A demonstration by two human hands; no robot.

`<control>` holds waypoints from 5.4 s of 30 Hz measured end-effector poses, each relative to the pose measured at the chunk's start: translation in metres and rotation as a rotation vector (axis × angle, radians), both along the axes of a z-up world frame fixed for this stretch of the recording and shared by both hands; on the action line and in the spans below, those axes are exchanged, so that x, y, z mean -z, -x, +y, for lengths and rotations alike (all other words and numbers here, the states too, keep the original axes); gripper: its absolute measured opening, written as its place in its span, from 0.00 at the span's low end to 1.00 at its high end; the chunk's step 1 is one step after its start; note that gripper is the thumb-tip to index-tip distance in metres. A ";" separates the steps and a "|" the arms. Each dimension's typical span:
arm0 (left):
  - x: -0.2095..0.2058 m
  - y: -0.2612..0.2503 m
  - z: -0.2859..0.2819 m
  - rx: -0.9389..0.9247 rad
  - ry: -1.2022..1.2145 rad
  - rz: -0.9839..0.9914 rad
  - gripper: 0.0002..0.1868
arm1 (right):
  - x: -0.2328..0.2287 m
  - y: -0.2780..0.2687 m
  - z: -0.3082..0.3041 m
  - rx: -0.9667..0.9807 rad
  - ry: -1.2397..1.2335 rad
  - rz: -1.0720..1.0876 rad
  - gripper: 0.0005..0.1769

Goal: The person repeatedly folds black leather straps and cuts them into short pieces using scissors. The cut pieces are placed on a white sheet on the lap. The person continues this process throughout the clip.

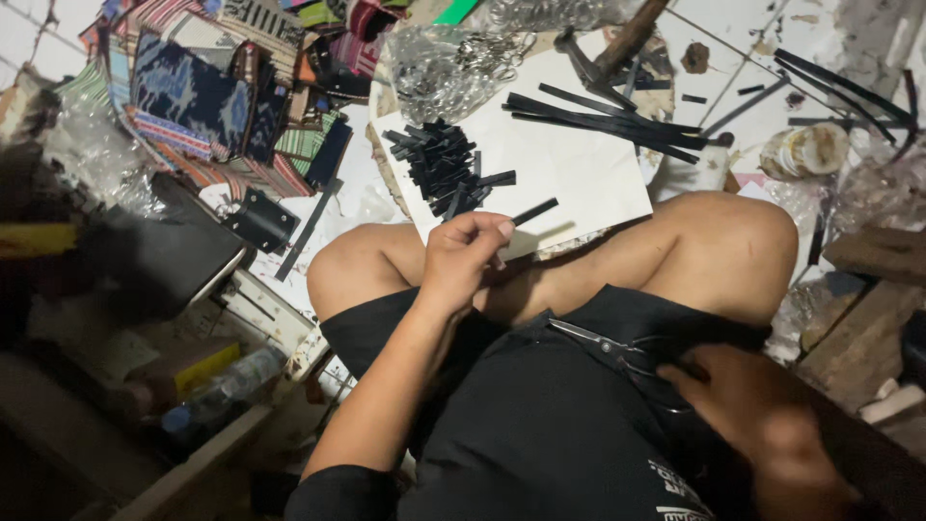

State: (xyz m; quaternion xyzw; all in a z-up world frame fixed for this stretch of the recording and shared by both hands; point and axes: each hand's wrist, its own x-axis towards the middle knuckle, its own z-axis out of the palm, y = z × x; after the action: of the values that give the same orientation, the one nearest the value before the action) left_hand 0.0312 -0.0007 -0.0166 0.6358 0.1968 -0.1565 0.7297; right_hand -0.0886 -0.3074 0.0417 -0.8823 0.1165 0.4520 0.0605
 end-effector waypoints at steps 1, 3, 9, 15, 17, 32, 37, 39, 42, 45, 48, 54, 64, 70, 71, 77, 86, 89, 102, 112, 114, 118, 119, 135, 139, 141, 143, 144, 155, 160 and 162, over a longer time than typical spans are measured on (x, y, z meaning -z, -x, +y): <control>0.003 0.000 -0.002 0.013 0.005 0.002 0.06 | 0.030 0.026 -0.010 0.013 0.005 0.002 0.22; 0.008 -0.001 -0.004 -0.050 0.105 0.071 0.06 | 0.088 0.078 -0.030 -0.183 0.184 -0.167 0.29; -0.001 0.005 -0.013 -0.074 0.199 0.129 0.06 | 0.067 0.073 -0.003 -0.207 0.189 -0.314 0.20; -0.014 0.008 -0.007 -0.007 0.009 -0.039 0.05 | 0.066 0.043 0.036 0.164 -0.520 -0.717 0.14; -0.017 0.012 -0.008 -0.077 0.100 -0.057 0.05 | 0.076 0.031 0.051 0.121 -0.618 -0.836 0.12; -0.027 0.012 -0.032 -0.086 0.083 -0.095 0.09 | 0.070 -0.039 0.091 0.361 -0.838 -0.362 0.12; -0.025 0.009 -0.034 -0.070 0.039 -0.086 0.08 | 0.077 -0.040 0.086 0.377 -0.863 -0.367 0.15; -0.022 0.007 -0.037 -0.113 0.041 -0.065 0.08 | 0.082 -0.039 0.087 0.433 -0.914 -0.392 0.19; -0.005 0.006 -0.033 -0.091 0.030 -0.030 0.09 | 0.106 -0.035 0.083 0.444 -0.887 -0.417 0.21; -0.001 0.004 -0.032 -0.088 -0.002 -0.030 0.09 | 0.109 -0.036 0.084 0.441 -0.849 -0.435 0.23; 0.017 0.004 -0.027 -0.049 -0.090 -0.070 0.08 | 0.098 -0.040 0.086 0.438 -0.845 -0.402 0.24; -0.008 0.000 0.022 0.173 -0.857 -0.478 0.14 | 0.077 -0.025 0.066 0.377 -0.698 -0.445 0.18; 0.021 -0.015 0.043 0.128 -1.202 -0.899 0.05 | 0.061 0.019 -0.030 -0.315 -0.096 -0.191 0.31; 0.027 -0.013 0.048 0.135 -1.227 -0.969 0.04 | 0.041 0.004 -0.021 -0.003 -0.385 -0.378 0.22; 0.027 -0.013 0.048 0.119 -1.231 -0.992 0.04 | 0.030 -0.012 -0.008 -0.049 -0.375 -0.507 0.15; 0.029 -0.007 0.048 0.084 -1.221 -0.902 0.04 | 0.073 -0.112 0.059 -0.323 -0.482 -1.038 0.14; 0.050 0.038 0.045 0.082 -1.045 -0.923 0.05 | 0.122 -0.200 0.102 -0.520 -0.365 -1.154 0.26; 0.052 0.046 0.046 0.086 -0.985 -0.897 0.05 | 0.136 -0.200 0.093 -0.501 -0.405 -1.186 0.21; 0.031 0.019 0.026 0.199 -1.095 -0.914 0.05 | 0.113 -0.205 0.102 -0.371 -0.519 -1.046 0.16; 0.041 0.017 0.032 0.234 -1.054 -0.930 0.06 | 0.123 -0.206 0.104 -0.613 -0.472 -1.150 0.02; 0.037 0.020 0.031 0.199 -1.031 -0.921 0.04 | 0.115 -0.204 0.106 -0.589 -0.468 -1.032 0.06; 0.050 0.025 0.033 0.193 -1.013 -0.935 0.05 | 0.112 -0.207 0.108 -0.560 -0.482 -1.031 0.13; 0.050 0.026 0.034 0.200 -1.004 -0.936 0.04 | 0.114 -0.208 0.108 -0.493 -0.491 -0.975 0.14; 0.023 0.044 0.030 0.089 -0.642 -0.703 0.08 | 0.120 -0.263 -0.003 0.118 -0.511 -1.156 0.07; 0.016 0.046 0.025 0.041 -0.584 -0.654 0.09 | 0.113 -0.260 0.008 0.121 -0.508 -1.152 0.12; 0.018 0.048 0.025 -0.018 -0.511 -0.599 0.10 | 0.112 -0.247 0.019 -0.219 -0.436 -1.328 0.07; 0.016 0.046 0.024 -0.018 -0.500 -0.593 0.09 | 0.105 -0.237 0.040 -0.338 -0.378 -1.272 0.10; 0.015 0.045 0.023 -0.012 -0.487 -0.592 0.08 | 0.101 -0.231 0.051 -0.448 -0.315 -1.219 0.12; 0.023 0.035 0.010 0.023 -0.453 -0.513 0.09 | 0.135 -0.232 0.058 -0.399 -0.232 -1.199 0.06; 0.019 0.019 -0.003 0.132 -0.632 -0.555 0.10 | 0.127 -0.231 0.055 -0.357 -0.261 -1.185 0.07; 0.018 0.013 -0.010 0.235 -0.934 -0.619 0.11 | 0.120 -0.231 0.055 -0.341 -0.328 -1.319 0.07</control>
State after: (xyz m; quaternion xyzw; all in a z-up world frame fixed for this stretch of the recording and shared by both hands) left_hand 0.0181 -0.0103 -0.0349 0.9246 -0.0498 0.0602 0.3728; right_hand 0.1427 -0.2528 -0.0779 -0.9579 -0.1544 -0.1628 0.1793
